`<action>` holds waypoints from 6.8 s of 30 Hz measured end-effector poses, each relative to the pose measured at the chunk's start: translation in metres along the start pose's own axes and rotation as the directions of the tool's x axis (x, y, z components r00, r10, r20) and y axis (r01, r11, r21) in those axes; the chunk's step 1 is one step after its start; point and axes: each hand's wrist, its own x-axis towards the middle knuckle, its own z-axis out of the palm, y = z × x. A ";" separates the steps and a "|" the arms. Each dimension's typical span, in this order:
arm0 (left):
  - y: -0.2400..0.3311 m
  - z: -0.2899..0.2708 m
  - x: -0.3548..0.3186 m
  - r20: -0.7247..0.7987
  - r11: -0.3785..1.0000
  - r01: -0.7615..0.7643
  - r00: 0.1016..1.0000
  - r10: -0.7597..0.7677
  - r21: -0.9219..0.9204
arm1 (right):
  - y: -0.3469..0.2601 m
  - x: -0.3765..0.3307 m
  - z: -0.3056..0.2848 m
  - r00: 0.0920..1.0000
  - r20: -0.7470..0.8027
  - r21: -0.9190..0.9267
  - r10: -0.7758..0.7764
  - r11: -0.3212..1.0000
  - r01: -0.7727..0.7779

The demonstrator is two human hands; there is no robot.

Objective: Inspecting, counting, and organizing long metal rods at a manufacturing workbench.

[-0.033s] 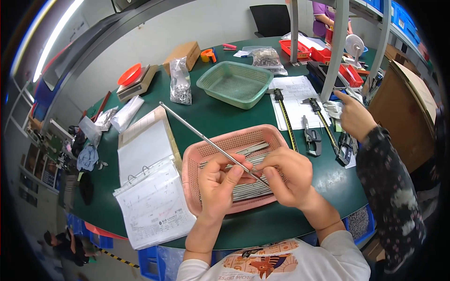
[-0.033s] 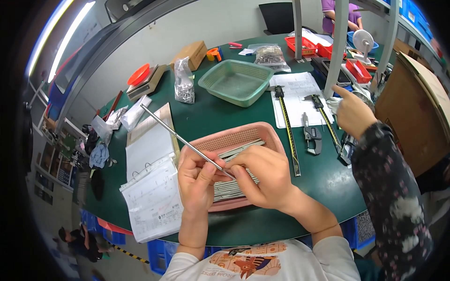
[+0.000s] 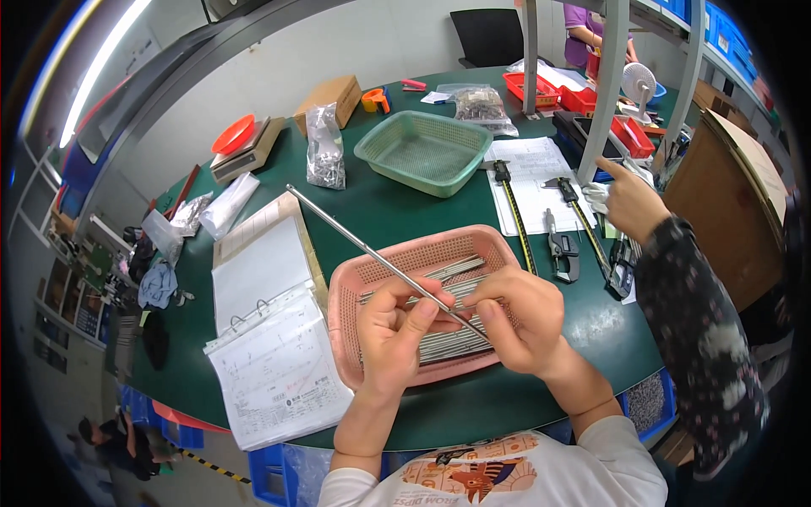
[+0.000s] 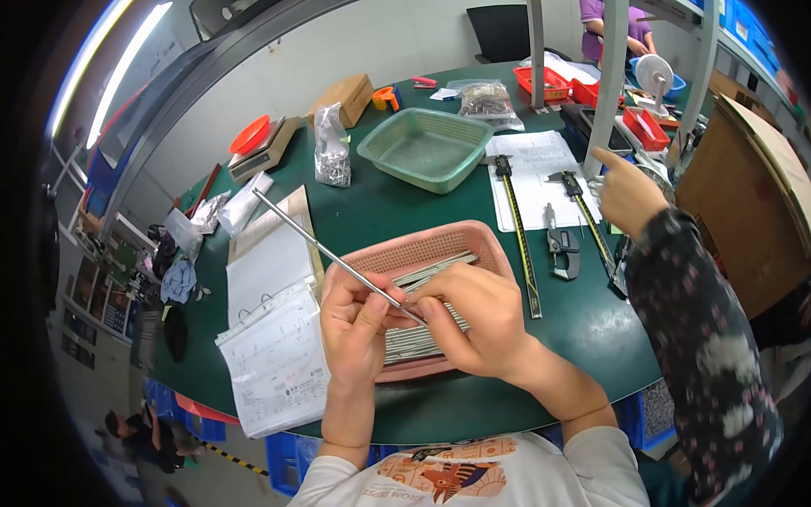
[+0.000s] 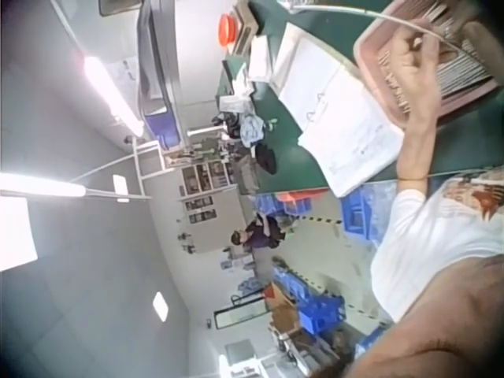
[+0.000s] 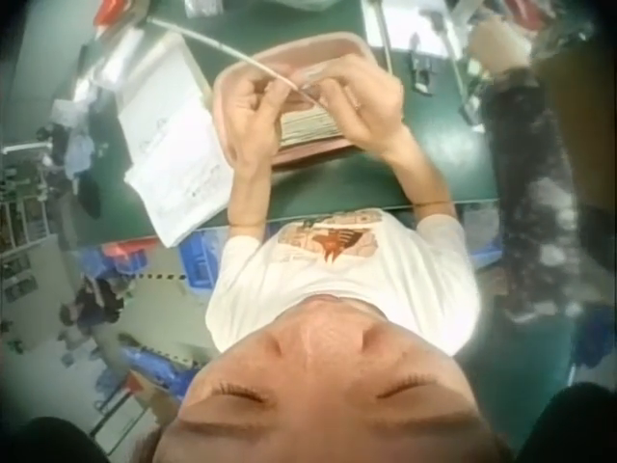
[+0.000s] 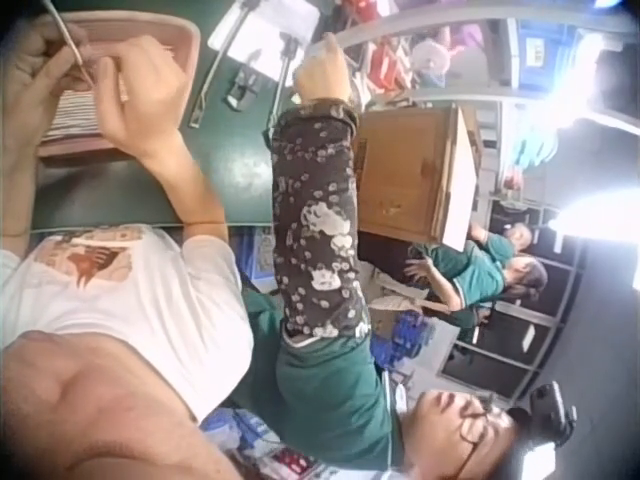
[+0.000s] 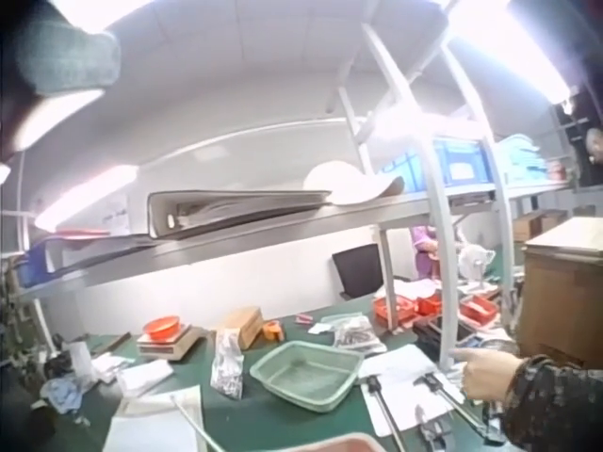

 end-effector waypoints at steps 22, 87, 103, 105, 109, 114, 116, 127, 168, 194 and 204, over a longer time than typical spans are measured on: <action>-0.009 -0.004 0.003 -0.038 0.998 0.009 0.999 -0.006 0.061 | 0.000 0.000 0.002 0.997 0.054 -0.118 0.055 0.992 -0.048; -0.015 -0.004 -0.008 0.293 0.482 -0.342 0.940 0.177 0.807 | -0.001 -0.002 0.006 0.939 -0.289 -0.320 -0.184 0.943 0.086; -0.006 -0.044 -0.001 0.330 -0.063 -0.352 0.915 -0.231 0.934 | -0.011 0.006 -0.083 0.788 -0.601 0.275 0.135 0.960 0.046; -0.013 -0.047 -0.005 0.329 -0.050 -0.420 0.775 -0.540 0.906 | -0.010 0.005 -0.084 0.788 -0.602 0.284 0.129 0.957 0.061; -0.018 -0.048 -0.007 0.402 0.120 -0.421 0.682 -0.611 0.899 | -0.011 -0.002 -0.084 0.816 -0.563 0.267 0.131 0.963 0.029; -0.029 -0.048 0.011 0.396 0.041 -0.427 0.794 -0.461 0.903 | -0.017 -0.006 -0.085 0.840 -0.525 0.267 0.137 0.964 0.010; -0.042 -0.052 0.026 0.343 -0.030 -0.396 0.828 -0.443 0.918 | -0.020 -0.006 -0.085 0.846 -0.518 0.268 0.129 0.963 0.017; -0.087 -0.090 0.067 0.216 -0.134 -0.279 0.908 -0.360 0.951 | -0.015 -0.007 -0.078 0.882 -0.459 0.236 0.104 0.972 0.008; -0.026 0.024 -0.002 0.321 0.993 0.110 0.943 -0.090 -0.047 | 0.015 0.001 -0.039 0.984 -0.164 -0.146 -0.075 0.988 0.051; -0.019 0.023 -0.005 0.292 0.993 0.120 0.949 -0.115 0.002 | 0.014 0.002 -0.032 0.991 -0.086 -0.218 -0.105 0.972 0.084; -0.019 0.022 -0.005 0.319 0.990 0.056 0.943 -0.096 0.132 | 0.011 0.005 -0.026 1.000 -0.019 -0.253 -0.018 0.967 0.012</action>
